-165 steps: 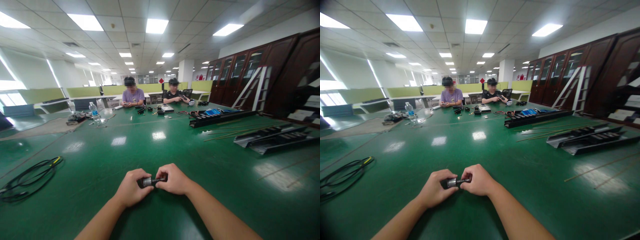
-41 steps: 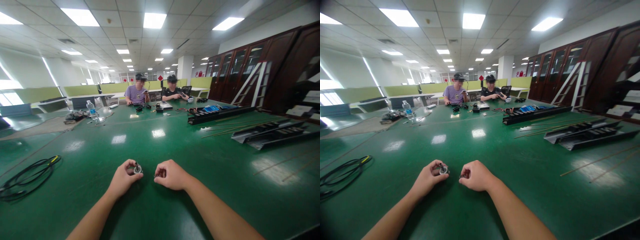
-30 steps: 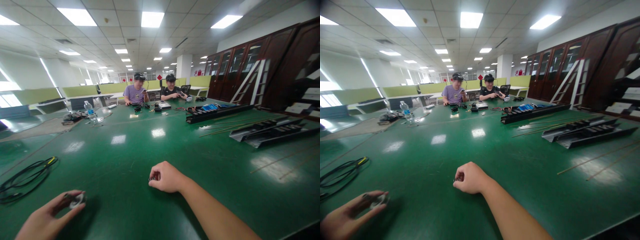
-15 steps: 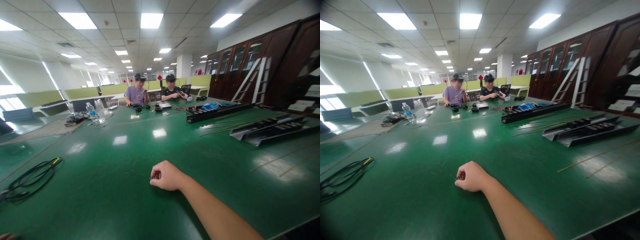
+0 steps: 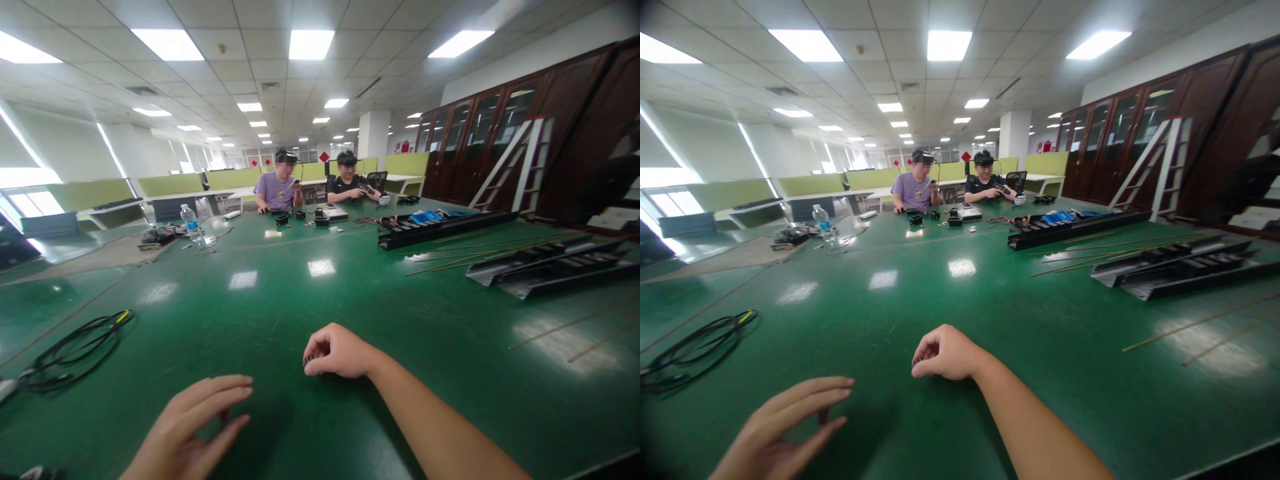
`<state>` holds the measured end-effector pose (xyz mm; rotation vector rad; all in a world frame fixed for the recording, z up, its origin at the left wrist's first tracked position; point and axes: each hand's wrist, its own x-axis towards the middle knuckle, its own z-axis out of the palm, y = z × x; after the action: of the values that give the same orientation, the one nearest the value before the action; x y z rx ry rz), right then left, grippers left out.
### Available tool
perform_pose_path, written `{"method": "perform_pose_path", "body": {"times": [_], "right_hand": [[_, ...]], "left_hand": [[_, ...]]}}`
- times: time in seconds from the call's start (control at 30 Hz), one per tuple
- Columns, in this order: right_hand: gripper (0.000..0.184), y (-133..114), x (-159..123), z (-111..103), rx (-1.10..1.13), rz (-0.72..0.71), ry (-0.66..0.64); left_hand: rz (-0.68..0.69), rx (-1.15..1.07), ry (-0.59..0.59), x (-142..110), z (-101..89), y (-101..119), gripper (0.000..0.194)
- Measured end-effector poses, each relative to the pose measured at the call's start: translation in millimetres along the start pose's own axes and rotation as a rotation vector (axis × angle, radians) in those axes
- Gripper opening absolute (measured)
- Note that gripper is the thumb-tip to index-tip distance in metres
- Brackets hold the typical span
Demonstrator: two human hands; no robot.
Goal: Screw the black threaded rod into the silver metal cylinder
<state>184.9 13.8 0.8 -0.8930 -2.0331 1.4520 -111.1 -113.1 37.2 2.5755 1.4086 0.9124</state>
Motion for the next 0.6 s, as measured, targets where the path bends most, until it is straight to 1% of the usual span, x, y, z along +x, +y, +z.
{"method": "perform_pose_path", "body": {"times": [0.07, 0.13, 0.17, 0.2, 0.27, 0.3, 0.33, 0.4, 0.47, 0.53, 0.6], "right_hand": [[0.032, 1, -1, -3, 0.092, 0.006, -0.084], [0.031, 3, -1, -7, 0.146, -0.004, -0.139], [0.03, 5, -2, -10, 0.172, -0.007, -0.157], [0.03, 7, -2, -13, 0.196, -0.006, -0.175], [0.031, 9, -3, -18, 0.244, 0.014, -0.198], [0.032, 10, -3, -20, 0.26, 0.028, -0.209], [0.033, 11, -3, -21, 0.271, 0.037, -0.218], [0.036, 11, -2, -20, 0.271, 0.048, -0.244], [0.039, 11, -2, -18, 0.265, 0.063, -0.263], [0.044, 11, -1, -16, 0.274, 0.081, -0.263], [0.048, 11, 0, -15, 0.301, 0.091, -0.24]], "left_hand": [[0.14, -0.017, -0.116, 37, 30.4, 21, 0.047], [0.236, -0.076, -0.228, 67, 58.0, 35, 0.053], [0.282, -0.123, -0.245, 78, 70.0, 39, 0.049], [0.29, -0.17, -0.235, 86, 80.3, 40, 0.044], [0.261, -0.212, -0.185, 94, 95.6, 37, 0.038], [0.243, -0.214, -0.159, 95, 100.2, 35, 0.036], [0.24, -0.208, -0.14, 95, 102.8, 33, 0.035], [0.269, -0.207, -0.122, 93, 102.0, 32, 0.033], [0.277, -0.248, -0.135, 89, 93.0, 35, 0.028], [0.214, -0.303, -0.169, 81, 75.5, 36, 0.022], [0.112, -0.306, -0.2, 65, 48.9, 30, 0.017]]}}
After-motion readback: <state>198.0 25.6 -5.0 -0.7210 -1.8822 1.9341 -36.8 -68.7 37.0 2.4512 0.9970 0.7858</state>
